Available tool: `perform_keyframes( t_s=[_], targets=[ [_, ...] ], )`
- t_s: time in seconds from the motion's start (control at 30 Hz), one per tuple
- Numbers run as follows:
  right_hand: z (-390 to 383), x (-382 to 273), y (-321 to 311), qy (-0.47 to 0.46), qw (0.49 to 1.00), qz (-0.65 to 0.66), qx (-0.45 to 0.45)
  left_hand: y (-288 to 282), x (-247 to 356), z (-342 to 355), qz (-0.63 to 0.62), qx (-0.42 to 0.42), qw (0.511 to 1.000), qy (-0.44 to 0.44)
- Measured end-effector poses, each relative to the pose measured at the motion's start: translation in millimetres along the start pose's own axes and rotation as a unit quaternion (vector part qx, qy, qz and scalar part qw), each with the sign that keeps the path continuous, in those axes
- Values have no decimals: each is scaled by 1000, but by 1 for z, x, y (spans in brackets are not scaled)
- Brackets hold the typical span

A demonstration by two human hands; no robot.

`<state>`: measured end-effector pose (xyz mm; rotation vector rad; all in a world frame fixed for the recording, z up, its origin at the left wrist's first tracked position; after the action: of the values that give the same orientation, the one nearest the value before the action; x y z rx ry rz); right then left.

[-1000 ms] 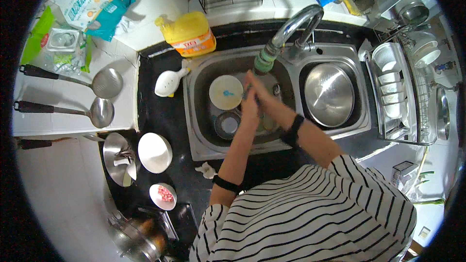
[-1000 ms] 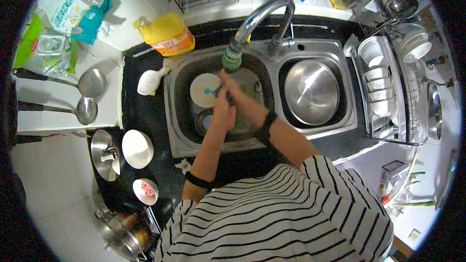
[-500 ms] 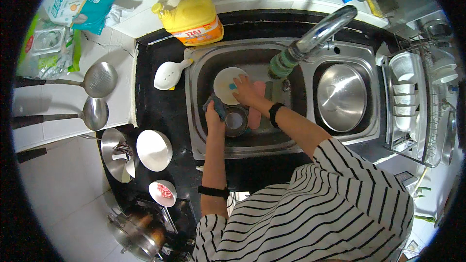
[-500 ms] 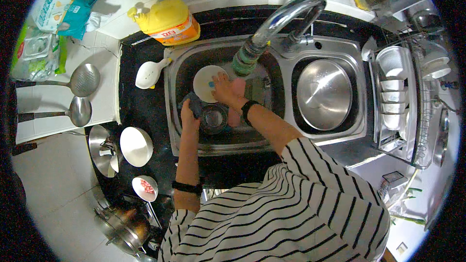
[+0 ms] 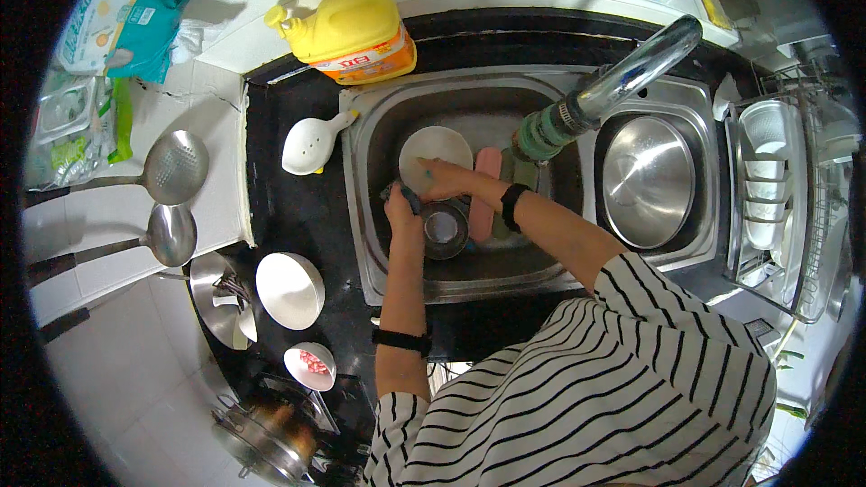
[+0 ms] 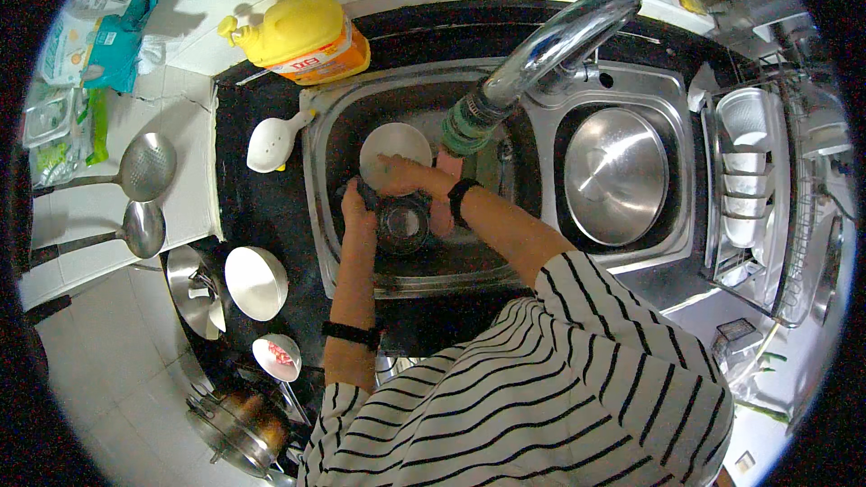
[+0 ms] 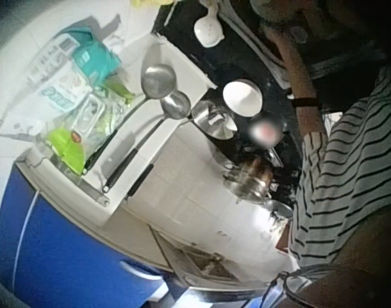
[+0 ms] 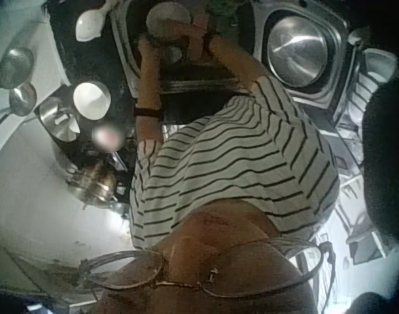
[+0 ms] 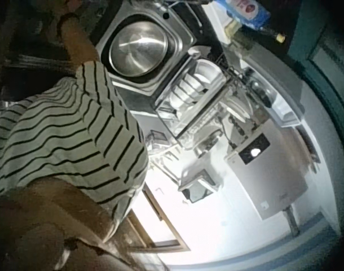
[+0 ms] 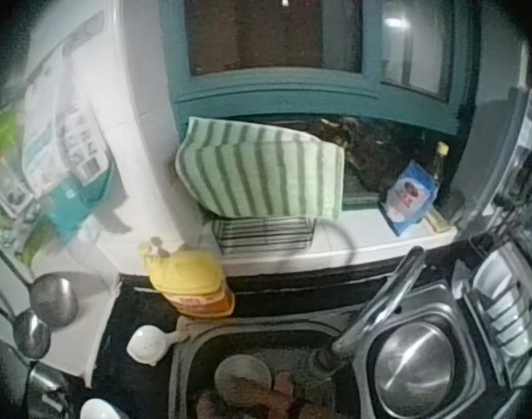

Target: The person wipes a white round table with a cloth, then moves to the kitchen to wash a plastic container and several dishes in the sink. They also open the refrigerator and briefly handle a bag on the sofa before returning to wash more items.

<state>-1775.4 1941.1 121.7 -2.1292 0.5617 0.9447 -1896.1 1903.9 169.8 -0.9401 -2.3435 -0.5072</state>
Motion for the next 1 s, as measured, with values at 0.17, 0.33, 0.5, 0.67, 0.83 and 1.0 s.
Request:
perform_keyframes(
  t_s=[0.17,0.33,0.5,0.67,0.83,1.0],
  targets=[
    [-22,-13,-2,-120,990,61,46,10,10,-9,166,23,975,147],
    [-41,-23,0,-197,973,91,81,23,0,-21,240,-47,965,94],
    [-65,-26,-38,-165,958,98,212,18,-5,-64,236,-168,931,220],
    [-135,-43,-61,62,920,329,202,33,4,-141,266,-256,887,276],
    [-167,-64,-54,39,664,705,244,56,3,-203,260,-251,900,245],
    [-152,-41,-70,14,775,578,254,44,-1,-267,357,-254,773,458]
  ],
)
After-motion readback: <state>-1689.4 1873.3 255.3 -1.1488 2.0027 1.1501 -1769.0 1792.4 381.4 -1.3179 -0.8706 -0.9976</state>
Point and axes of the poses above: each hand's wrist, its own z-axis towards the middle knuckle, its own y-axis out of the palm, x = y × z, the point moved 4 cm from there along z, towards the middle knuckle, and after that the axes turned 4 degrees about x, right-handed, at the moved point
